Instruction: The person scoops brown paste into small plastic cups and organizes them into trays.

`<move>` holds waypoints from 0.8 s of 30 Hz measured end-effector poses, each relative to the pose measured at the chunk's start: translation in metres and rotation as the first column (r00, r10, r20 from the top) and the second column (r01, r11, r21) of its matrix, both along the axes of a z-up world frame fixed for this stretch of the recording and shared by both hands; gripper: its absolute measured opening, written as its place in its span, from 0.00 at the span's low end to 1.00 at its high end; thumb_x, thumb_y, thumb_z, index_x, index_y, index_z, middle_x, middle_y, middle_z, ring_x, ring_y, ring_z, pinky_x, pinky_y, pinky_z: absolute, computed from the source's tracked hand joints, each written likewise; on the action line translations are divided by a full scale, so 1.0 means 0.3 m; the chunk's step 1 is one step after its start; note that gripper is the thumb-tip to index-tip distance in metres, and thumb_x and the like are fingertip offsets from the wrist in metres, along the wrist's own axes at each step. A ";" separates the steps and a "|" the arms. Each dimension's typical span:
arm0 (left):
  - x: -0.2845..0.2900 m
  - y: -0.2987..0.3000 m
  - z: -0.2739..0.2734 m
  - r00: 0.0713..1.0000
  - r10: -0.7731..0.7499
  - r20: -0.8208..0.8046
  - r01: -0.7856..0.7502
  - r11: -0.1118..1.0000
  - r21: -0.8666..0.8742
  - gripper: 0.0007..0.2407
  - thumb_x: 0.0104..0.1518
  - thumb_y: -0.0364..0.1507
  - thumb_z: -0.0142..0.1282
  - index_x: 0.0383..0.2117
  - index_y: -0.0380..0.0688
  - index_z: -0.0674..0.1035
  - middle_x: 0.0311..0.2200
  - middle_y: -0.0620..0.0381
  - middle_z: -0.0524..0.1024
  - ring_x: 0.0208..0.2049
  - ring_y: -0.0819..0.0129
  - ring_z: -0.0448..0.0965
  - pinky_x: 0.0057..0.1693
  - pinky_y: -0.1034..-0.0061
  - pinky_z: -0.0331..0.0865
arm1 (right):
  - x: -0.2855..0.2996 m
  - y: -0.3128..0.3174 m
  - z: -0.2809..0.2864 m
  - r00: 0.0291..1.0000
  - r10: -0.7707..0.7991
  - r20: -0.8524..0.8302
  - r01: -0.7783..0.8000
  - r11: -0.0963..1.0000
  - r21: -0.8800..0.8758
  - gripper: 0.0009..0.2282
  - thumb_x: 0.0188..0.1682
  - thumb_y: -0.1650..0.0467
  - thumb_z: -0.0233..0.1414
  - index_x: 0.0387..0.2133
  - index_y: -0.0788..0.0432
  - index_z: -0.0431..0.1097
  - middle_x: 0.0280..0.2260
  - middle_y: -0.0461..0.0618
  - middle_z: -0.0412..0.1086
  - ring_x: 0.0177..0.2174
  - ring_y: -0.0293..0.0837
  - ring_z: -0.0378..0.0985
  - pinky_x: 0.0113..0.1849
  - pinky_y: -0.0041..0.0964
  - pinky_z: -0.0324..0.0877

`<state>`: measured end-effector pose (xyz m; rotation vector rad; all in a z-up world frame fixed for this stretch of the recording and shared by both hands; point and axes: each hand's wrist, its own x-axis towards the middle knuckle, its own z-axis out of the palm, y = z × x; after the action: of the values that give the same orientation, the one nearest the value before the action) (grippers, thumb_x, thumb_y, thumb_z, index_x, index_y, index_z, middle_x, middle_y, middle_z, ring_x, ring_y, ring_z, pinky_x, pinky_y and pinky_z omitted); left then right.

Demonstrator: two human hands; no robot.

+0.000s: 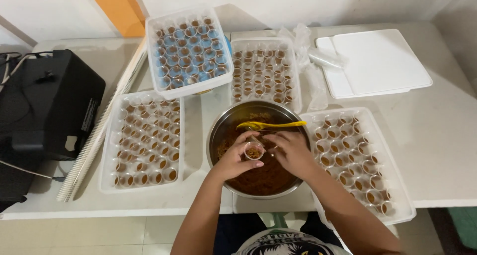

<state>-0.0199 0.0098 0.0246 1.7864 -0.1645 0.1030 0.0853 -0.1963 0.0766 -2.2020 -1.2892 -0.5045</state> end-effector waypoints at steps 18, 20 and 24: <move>0.013 -0.005 -0.037 0.997 -0.074 -0.007 0.074 0.997 0.021 0.19 0.56 0.34 0.67 0.53 0.44 0.79 0.70 0.48 0.60 0.71 0.52 0.60 0.72 0.60 0.56 | 0.018 -0.029 -0.049 0.976 0.218 -0.019 -0.216 0.974 0.069 0.17 0.37 0.78 0.57 0.42 0.56 0.75 0.42 0.51 0.71 0.41 0.55 0.75 0.46 0.50 0.71; 0.014 -0.001 -0.058 0.997 -0.073 -0.020 0.074 0.997 0.027 0.20 0.56 0.34 0.66 0.54 0.44 0.79 0.70 0.48 0.58 0.71 0.53 0.58 0.72 0.60 0.55 | 0.026 -0.027 -0.079 0.970 0.243 -0.027 -0.241 0.969 0.058 0.16 0.38 0.78 0.57 0.42 0.55 0.75 0.42 0.50 0.70 0.42 0.54 0.76 0.47 0.50 0.70; 0.012 -0.007 0.001 0.991 -0.060 -0.119 0.061 0.998 0.008 0.19 0.55 0.35 0.65 0.52 0.45 0.79 0.70 0.51 0.58 0.69 0.55 0.62 0.67 0.61 0.62 | 0.021 -0.026 -0.131 0.945 0.326 -0.013 -0.326 0.944 -0.047 0.16 0.41 0.77 0.58 0.44 0.52 0.75 0.41 0.47 0.70 0.41 0.50 0.76 0.46 0.50 0.69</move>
<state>-0.0162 0.0076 0.0250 1.7916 -0.1337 -0.0473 0.0915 -0.2041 0.0374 -1.9682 -1.6381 -0.3405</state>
